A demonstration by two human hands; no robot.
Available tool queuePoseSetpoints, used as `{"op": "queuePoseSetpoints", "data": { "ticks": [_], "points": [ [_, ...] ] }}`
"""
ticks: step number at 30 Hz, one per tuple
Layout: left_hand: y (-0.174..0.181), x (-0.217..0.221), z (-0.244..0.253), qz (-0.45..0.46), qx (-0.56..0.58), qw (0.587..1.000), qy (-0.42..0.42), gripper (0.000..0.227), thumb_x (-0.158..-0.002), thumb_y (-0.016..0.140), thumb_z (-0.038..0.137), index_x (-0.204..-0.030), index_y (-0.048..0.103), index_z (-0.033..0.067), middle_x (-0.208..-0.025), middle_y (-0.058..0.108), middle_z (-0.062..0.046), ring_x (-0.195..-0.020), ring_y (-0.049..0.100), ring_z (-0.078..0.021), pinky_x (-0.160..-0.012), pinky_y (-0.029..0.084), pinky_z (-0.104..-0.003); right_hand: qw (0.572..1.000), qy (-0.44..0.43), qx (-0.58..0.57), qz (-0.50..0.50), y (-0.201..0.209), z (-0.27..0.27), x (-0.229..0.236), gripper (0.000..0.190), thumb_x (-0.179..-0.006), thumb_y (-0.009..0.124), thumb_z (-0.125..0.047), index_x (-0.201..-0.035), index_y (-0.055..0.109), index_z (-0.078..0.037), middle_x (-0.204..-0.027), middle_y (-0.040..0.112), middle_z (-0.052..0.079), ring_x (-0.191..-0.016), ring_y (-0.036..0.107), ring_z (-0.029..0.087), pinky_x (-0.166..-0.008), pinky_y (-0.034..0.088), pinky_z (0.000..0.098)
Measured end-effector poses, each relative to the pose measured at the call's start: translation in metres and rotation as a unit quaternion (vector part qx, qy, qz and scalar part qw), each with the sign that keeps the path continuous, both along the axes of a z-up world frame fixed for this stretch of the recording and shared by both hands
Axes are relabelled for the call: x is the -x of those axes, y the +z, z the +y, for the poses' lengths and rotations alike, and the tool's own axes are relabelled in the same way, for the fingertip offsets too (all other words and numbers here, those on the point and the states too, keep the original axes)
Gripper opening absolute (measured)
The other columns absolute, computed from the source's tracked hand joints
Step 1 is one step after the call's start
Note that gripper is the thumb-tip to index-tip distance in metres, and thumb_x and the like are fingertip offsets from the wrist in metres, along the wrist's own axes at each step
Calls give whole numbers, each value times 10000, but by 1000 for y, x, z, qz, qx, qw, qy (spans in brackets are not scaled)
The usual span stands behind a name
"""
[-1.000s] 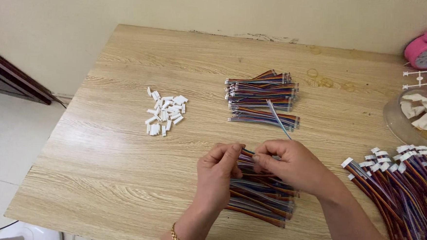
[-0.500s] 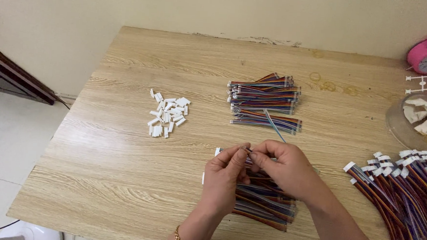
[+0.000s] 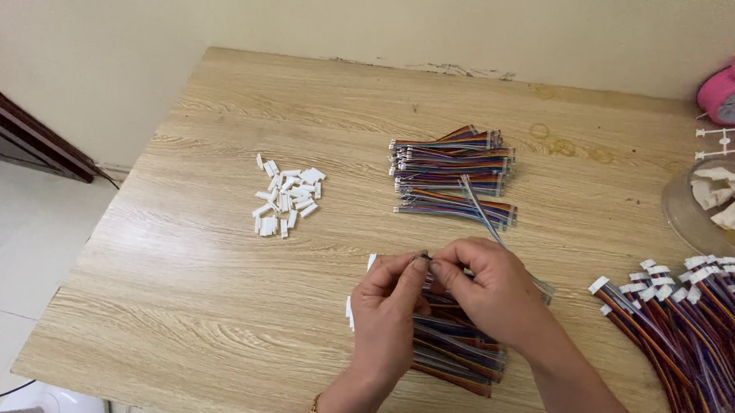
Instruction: The person assembles flat ribbon cables by inserting the wire ends into white plastic connectors. They pick up a cable, align the wires, and push them into the connector housing, repeating this process for multiple cables on a wooden table.
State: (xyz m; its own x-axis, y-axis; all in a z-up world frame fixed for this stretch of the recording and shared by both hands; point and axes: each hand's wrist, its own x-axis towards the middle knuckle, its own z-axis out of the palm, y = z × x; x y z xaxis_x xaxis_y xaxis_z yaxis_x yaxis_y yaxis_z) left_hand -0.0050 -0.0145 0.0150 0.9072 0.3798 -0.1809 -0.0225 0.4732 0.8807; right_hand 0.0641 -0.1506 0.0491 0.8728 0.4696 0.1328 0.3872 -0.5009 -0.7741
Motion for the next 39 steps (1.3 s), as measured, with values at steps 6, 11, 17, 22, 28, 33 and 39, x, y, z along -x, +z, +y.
{"op": "queuePoseSetpoints", "data": {
  "ticks": [6,11,17,22,28,33,39],
  "points": [
    [-21,-1,10,-6,34,997,-68,239,-1013,642,227,-990,767,25,-692,580,17,-588,520,-77,-523,454,-233,990,-25,-45,130,-11,-7,-5,152,-905,708,-199,-903,754,-54,-785,735,33,-721,673,119,-648,558,303],
    [-13,-4,13,23,103,992,-73,307,-1035,599,267,-972,755,10,-650,559,6,-559,494,-89,-505,449,-256,976,-30,-63,205,-9,-6,-4,157,-926,693,-192,-898,749,-48,-739,732,24,-691,665,83,-636,563,274],
    [-17,-4,13,24,117,991,-59,276,-1007,637,235,-945,752,-8,-652,580,3,-553,505,-87,-497,453,-260,984,-28,-49,169,-9,-6,-2,158,-916,698,-198,-889,741,-49,-729,746,8,-688,673,75,-635,563,271],
    [-19,-3,14,16,68,996,-54,197,-967,690,178,-945,755,-6,-668,609,-4,-563,517,-78,-512,479,-254,976,-33,-75,204,-13,-5,0,163,-923,690,-201,-882,747,-54,-720,740,13,-675,661,67,-620,558,264],
    [-14,-2,11,10,69,997,-45,205,-978,681,192,-953,739,-2,-653,584,0,-564,510,-81,-519,479,-257,976,-29,-96,195,-11,-3,1,154,-918,696,-189,-880,746,-49,-718,735,5,-671,650,64,-608,545,264],
    [-17,-4,13,-5,77,996,-53,271,-1017,624,229,-918,723,-4,-643,557,1,-561,490,-84,-509,472,-261,981,-30,-77,177,-7,-5,-1,151,-911,710,-185,-867,742,-44,-715,737,1,-673,655,64,-618,553,262],
    [-13,-3,13,-20,75,995,-62,289,-1032,613,231,-904,715,-7,-666,547,9,-589,479,-78,-522,486,-268,977,-33,-81,193,-4,-8,-1,143,-902,716,-175,-866,743,-39,-724,731,5,-681,655,68,-629,558,265]
  ]
}}
